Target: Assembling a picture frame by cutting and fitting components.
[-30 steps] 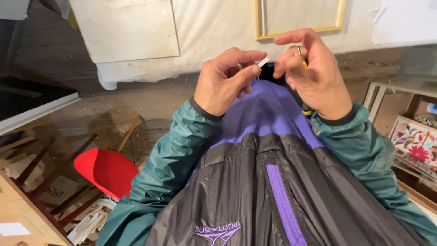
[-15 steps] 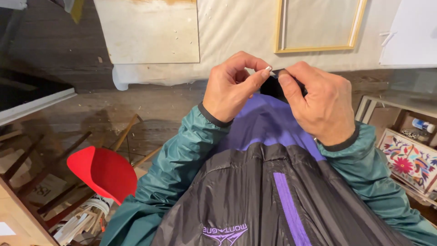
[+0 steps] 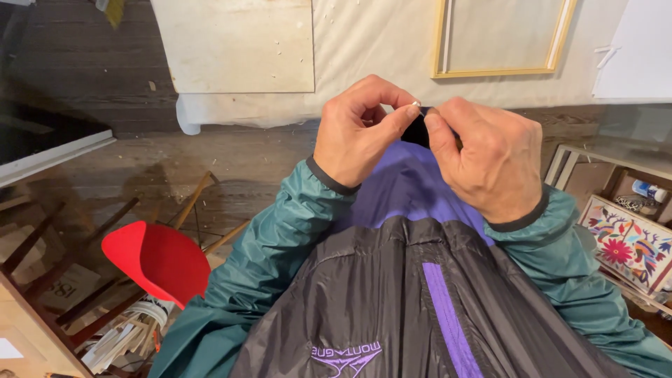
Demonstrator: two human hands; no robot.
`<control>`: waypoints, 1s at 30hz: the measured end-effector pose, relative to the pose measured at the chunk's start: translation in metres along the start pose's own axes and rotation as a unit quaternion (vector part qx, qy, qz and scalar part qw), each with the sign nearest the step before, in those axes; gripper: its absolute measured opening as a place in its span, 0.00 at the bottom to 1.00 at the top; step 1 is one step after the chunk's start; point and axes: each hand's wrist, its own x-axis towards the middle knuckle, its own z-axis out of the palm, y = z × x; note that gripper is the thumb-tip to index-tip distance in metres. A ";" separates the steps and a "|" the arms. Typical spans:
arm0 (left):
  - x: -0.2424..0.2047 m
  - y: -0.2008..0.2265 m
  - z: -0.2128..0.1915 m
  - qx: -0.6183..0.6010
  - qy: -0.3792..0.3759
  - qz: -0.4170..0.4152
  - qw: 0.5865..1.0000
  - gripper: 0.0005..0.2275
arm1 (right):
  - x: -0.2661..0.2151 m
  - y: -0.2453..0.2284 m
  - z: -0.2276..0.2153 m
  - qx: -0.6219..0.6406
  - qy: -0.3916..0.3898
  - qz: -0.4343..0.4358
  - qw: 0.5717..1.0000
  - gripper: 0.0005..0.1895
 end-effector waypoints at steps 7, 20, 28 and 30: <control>0.001 -0.007 -0.006 -0.142 -0.045 -0.025 0.989 0.06 | -0.005 0.014 0.000 0.044 -0.016 -0.040 0.998 0.09; 0.001 -0.011 -0.004 -0.109 -0.048 0.019 0.993 0.09 | -0.001 0.033 0.030 0.469 -0.075 0.187 0.860 0.09; 0.009 -0.020 -0.007 -0.187 -0.045 -0.005 0.981 0.06 | -0.022 0.059 0.034 0.487 -0.060 0.227 0.841 0.09; 0.013 -0.019 -0.009 -0.192 -0.047 0.005 0.980 0.06 | -0.023 0.062 0.032 0.479 -0.057 0.234 0.844 0.09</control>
